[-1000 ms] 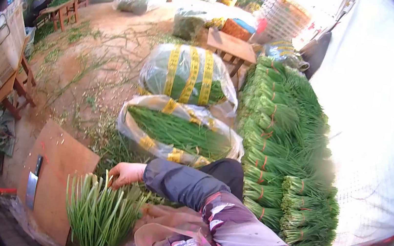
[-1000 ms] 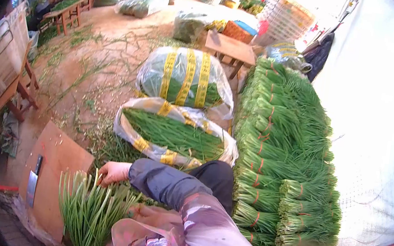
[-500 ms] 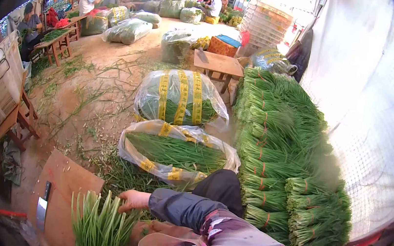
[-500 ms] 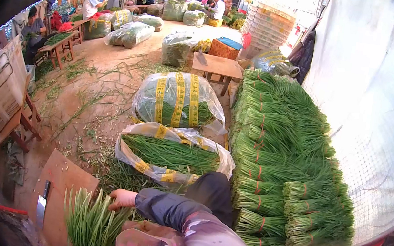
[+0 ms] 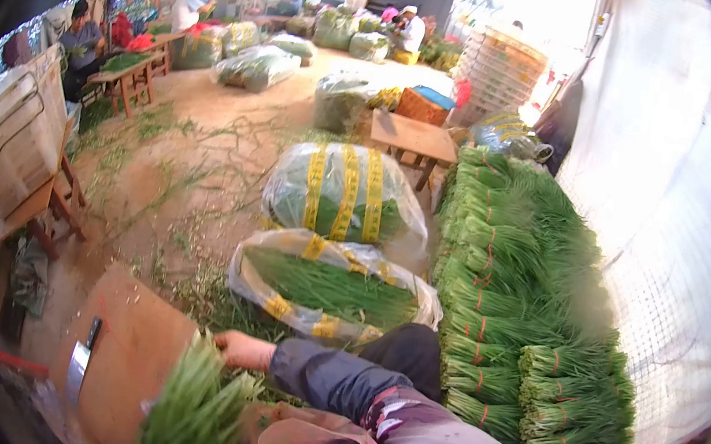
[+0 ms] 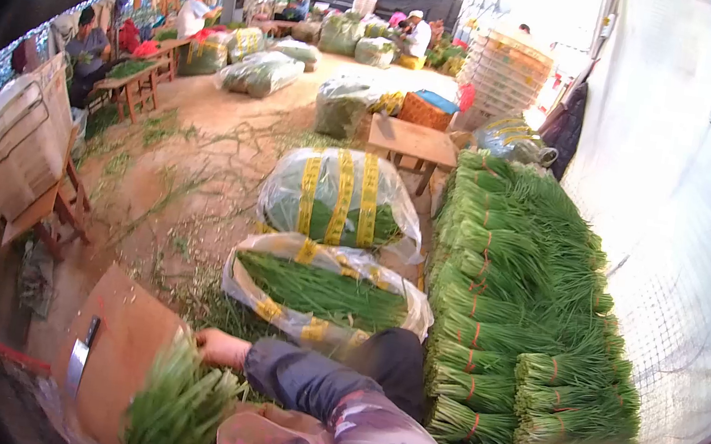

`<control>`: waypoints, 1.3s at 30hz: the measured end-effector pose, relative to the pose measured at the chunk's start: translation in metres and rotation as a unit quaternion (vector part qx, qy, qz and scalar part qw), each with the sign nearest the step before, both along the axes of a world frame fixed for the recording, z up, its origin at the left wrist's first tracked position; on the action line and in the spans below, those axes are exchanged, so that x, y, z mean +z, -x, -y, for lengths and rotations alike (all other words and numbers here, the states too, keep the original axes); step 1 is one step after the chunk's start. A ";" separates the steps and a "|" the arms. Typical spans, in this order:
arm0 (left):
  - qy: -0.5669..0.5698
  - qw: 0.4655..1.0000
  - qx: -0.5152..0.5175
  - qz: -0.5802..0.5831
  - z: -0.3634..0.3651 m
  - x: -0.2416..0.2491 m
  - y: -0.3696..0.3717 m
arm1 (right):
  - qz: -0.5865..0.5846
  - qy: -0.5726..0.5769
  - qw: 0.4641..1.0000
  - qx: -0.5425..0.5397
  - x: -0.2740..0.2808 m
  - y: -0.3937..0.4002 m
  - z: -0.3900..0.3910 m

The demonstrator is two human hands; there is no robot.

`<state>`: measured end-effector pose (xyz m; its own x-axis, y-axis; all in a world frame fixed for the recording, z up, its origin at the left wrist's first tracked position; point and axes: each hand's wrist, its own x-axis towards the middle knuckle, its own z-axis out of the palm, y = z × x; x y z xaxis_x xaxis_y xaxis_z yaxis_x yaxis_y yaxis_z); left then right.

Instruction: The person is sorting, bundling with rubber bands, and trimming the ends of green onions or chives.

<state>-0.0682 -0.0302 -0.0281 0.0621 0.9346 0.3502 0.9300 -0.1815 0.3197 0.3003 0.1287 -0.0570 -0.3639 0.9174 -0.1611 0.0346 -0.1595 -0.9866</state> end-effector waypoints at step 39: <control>0.256 0.902 -0.025 0.346 0.002 -0.068 0.001 | 0.008 0.105 0.991 0.081 0.000 -0.006 -0.027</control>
